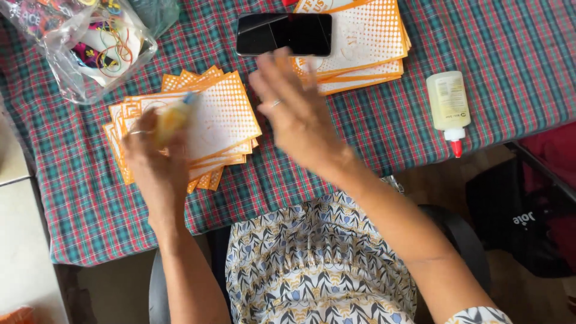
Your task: The person applies glue to paper sheets and folds them by hand at a table.
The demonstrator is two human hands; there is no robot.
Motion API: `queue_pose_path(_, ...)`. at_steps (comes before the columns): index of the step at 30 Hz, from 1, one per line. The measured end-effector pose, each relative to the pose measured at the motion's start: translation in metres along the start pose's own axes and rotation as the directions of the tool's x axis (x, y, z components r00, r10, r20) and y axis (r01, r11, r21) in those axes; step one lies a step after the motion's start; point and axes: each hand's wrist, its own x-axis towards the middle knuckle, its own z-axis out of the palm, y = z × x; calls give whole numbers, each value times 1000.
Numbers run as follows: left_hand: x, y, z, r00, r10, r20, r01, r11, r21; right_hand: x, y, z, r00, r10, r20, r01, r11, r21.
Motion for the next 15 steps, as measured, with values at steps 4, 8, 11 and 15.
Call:
queue_pose_path(4, 2, 31, -3, 1000, -5, -2, 6, 998, 55, -15, 46, -52, 976, 189, 105, -175, 976, -128)
queue_pose_path(8, 3, 51, 4, 982, 140, -126, -144, 989, -26, -44, 86, -64, 932, 236, 274, -147, 940, -307)
queue_pose_path(11, 2, 69, 13, 976, 162, -142, -174, 982, -72, -52, 103, -60, 995, 14, 101, 22, 938, -346)
queue_pose_path(15, -4, 93, 14, 970, 176, -165, -201, 969, -146, -49, 94, -71, 973, -207, -107, 156, 920, -359)
